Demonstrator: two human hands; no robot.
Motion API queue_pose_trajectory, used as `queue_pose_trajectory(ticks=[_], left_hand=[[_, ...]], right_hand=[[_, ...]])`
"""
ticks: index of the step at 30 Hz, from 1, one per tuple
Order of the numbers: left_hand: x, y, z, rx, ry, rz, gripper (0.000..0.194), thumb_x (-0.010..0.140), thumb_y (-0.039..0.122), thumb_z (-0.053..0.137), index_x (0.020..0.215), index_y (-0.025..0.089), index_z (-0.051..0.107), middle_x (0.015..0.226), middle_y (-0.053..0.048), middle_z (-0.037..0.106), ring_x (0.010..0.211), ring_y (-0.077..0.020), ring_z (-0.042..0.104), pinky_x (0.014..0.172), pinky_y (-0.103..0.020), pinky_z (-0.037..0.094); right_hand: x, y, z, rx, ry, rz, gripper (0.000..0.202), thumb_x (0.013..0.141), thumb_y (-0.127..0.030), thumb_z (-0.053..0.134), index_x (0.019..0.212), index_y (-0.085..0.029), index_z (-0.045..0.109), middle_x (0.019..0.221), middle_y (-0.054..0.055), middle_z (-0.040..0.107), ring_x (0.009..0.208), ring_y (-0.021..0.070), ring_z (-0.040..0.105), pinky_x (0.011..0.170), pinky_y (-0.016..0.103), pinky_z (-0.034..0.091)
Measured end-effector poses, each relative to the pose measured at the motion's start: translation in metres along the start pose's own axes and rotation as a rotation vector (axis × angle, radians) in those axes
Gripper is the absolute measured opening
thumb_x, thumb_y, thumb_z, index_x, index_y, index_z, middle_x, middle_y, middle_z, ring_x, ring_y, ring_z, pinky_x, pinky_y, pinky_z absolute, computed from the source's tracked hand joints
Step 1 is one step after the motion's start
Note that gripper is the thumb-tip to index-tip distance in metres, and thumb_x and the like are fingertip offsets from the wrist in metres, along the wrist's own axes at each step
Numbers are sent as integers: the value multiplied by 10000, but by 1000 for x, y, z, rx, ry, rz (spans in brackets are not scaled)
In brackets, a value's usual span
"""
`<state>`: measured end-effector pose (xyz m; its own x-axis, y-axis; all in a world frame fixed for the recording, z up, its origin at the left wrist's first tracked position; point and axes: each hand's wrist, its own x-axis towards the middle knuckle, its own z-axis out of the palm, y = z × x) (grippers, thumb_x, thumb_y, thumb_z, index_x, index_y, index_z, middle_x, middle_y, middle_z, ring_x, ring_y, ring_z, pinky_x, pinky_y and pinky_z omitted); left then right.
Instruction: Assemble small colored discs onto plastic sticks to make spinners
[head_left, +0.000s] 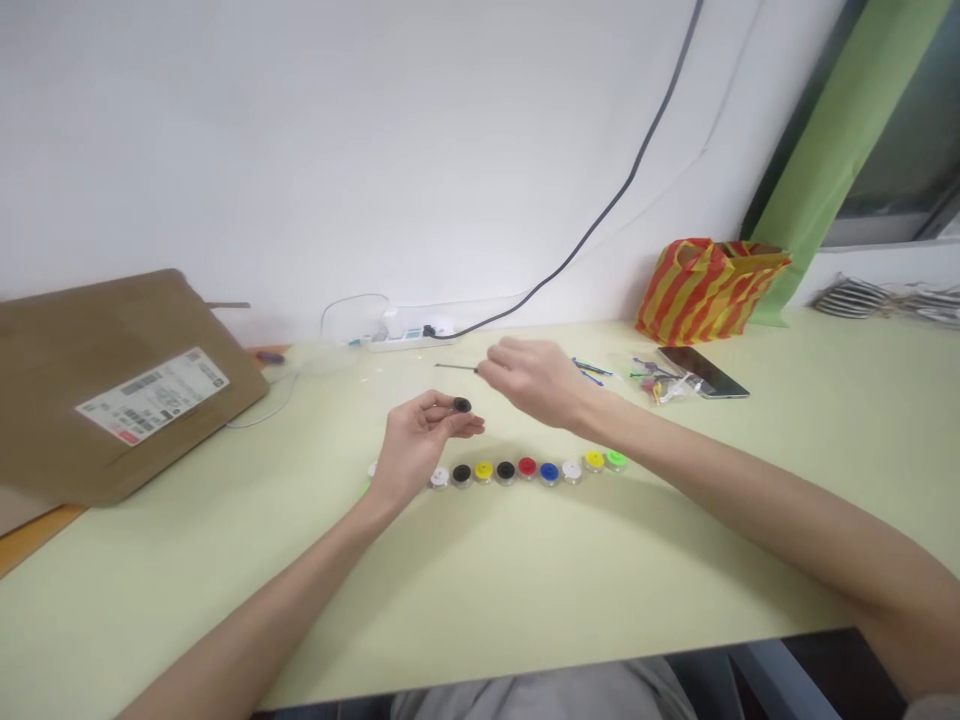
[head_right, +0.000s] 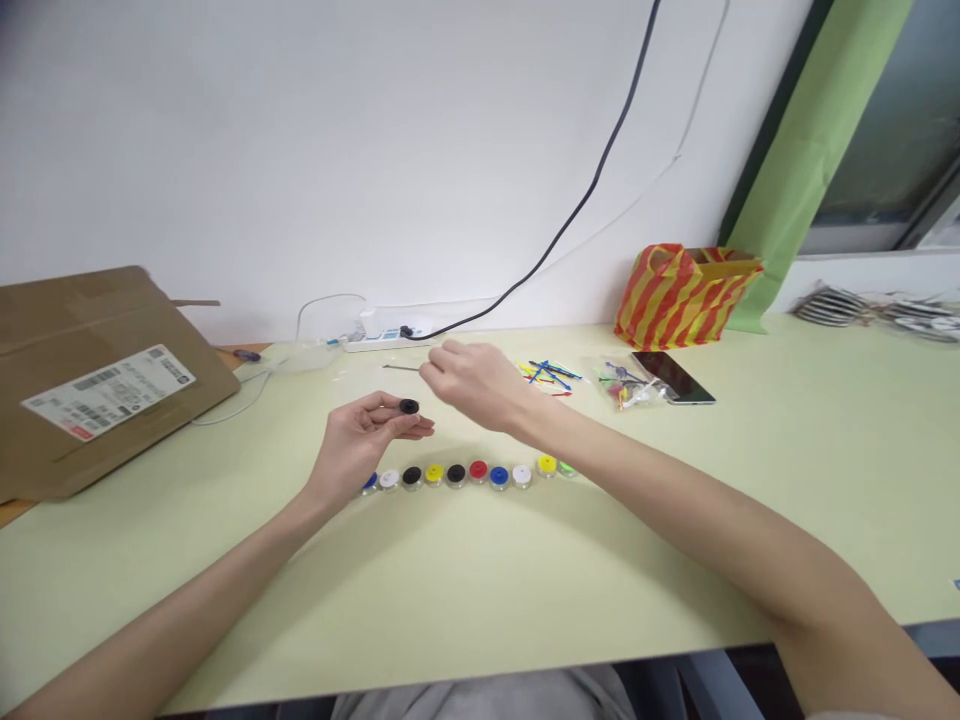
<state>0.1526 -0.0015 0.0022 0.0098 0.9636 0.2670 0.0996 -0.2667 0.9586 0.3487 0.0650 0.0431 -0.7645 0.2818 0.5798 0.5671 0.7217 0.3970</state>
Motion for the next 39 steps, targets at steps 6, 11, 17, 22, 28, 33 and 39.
queue_pose_trajectory(ticks=[6, 11, 17, 22, 28, 33, 39], left_hand=[[-4, 6, 2, -41, 5, -4, 298, 797, 397, 817, 809, 135, 676, 754, -106, 788, 737, -282, 782, 770, -422, 662], [-5, 8, 0, -45, 4, 13, 326, 799, 437, 817, 802, 143, 675, 724, -100, 783, 715, -284, 780, 734, -429, 667], [-5, 10, -1, -27, -18, 32, 337, 817, 466, 798, 816, 148, 687, 747, -100, 788, 738, -283, 783, 754, -437, 670], [-7, 13, 0, -39, -15, 38, 343, 823, 468, 796, 814, 146, 676, 751, -99, 788, 733, -277, 781, 750, -428, 669], [-6, 8, -2, -38, -18, 77, 354, 830, 471, 794, 831, 141, 667, 757, -99, 785, 740, -273, 782, 755, -421, 670], [-6, 6, -4, -18, -30, 94, 362, 826, 482, 793, 843, 141, 672, 768, -100, 787, 742, -279, 783, 739, -415, 670], [-8, 9, -2, -9, -20, 121, 350, 849, 487, 768, 851, 149, 676, 765, -98, 788, 743, -284, 784, 740, -431, 672]], right_hand=[[-3, -20, 5, 40, 68, -96, 294, 1006, -65, 453, 771, -153, 606, 726, 42, 581, 677, 167, 426, 585, 320, 219], [-4, -22, 7, 114, 117, 22, 294, 1009, -109, 469, 748, -164, 593, 712, 34, 565, 684, 161, 433, 576, 323, 189], [-6, -23, 7, 166, 114, 4, 286, 1016, -125, 452, 775, -177, 597, 736, 29, 568, 670, 156, 427, 581, 320, 212], [-7, -26, 9, 139, 183, 77, 272, 1004, -108, 449, 793, -184, 603, 734, 25, 578, 667, 153, 428, 585, 321, 218], [-6, -27, 4, 81, 174, -27, 284, 993, -59, 432, 783, -177, 582, 735, 23, 561, 664, 154, 416, 573, 322, 225], [-5, -23, -2, 112, 145, -99, 306, 1010, -65, 395, 783, -181, 564, 754, 33, 554, 663, 156, 413, 574, 320, 239], [-2, -23, -8, 232, 126, -59, 293, 1020, -94, 395, 798, -184, 563, 762, 21, 540, 641, 138, 405, 551, 289, 243]])
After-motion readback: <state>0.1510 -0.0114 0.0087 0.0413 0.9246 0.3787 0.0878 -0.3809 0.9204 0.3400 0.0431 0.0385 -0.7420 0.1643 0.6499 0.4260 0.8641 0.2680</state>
